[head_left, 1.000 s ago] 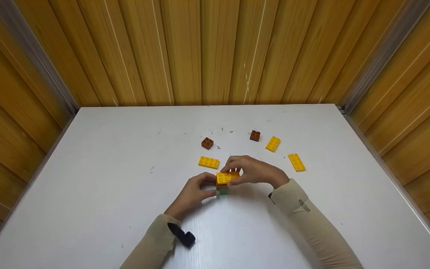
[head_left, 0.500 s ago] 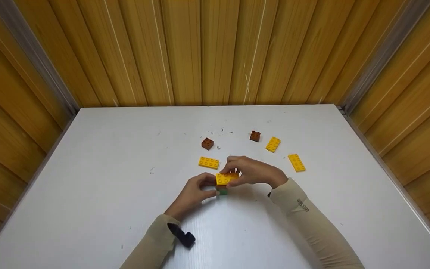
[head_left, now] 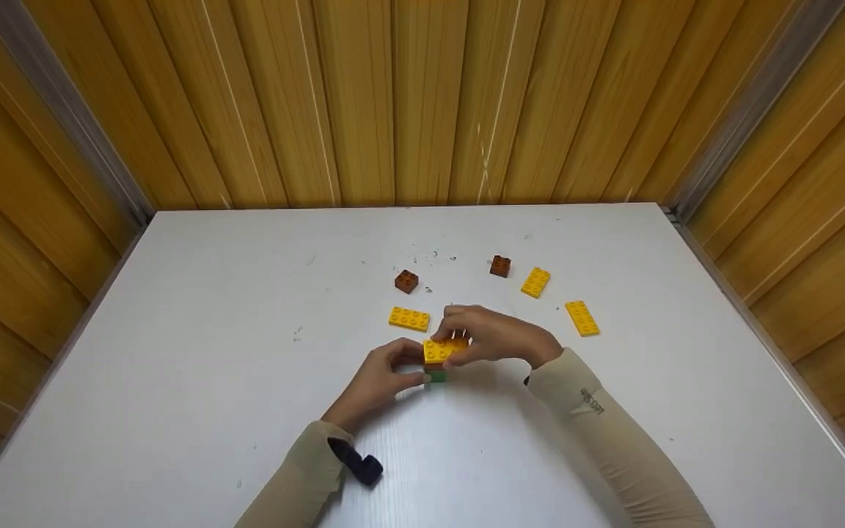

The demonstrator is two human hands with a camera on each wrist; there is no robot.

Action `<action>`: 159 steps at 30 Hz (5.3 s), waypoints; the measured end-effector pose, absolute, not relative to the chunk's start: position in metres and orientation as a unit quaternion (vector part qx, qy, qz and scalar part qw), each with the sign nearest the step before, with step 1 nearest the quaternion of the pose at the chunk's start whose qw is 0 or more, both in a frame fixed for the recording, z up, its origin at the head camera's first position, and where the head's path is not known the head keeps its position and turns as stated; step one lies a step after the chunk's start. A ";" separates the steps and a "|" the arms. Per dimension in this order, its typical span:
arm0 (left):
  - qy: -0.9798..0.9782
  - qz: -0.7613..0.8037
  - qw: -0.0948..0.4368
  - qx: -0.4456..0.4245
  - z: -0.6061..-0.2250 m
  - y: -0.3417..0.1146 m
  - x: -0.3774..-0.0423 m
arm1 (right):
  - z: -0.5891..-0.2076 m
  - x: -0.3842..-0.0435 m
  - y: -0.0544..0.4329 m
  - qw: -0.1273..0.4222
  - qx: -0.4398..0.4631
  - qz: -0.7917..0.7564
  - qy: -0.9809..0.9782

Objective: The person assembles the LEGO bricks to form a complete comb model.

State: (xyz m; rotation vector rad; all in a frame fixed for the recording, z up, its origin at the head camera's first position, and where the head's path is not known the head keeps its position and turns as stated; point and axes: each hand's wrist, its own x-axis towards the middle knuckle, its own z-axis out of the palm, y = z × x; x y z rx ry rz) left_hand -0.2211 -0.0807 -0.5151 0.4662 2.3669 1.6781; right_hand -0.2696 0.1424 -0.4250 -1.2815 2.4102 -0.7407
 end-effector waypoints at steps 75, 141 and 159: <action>0.811 0.556 0.105 0.153 -0.512 -0.079 -0.222 | -0.424 -0.266 0.143 0.153 -0.441 -0.218 0.857; 0.809 0.561 0.115 0.134 -0.517 -0.079 -0.221 | -0.457 -0.316 0.220 0.198 -0.288 -0.318 0.881; 0.805 0.565 0.111 0.141 -0.516 -0.079 -0.219 | -0.465 -0.318 0.215 0.188 -0.271 -0.319 0.888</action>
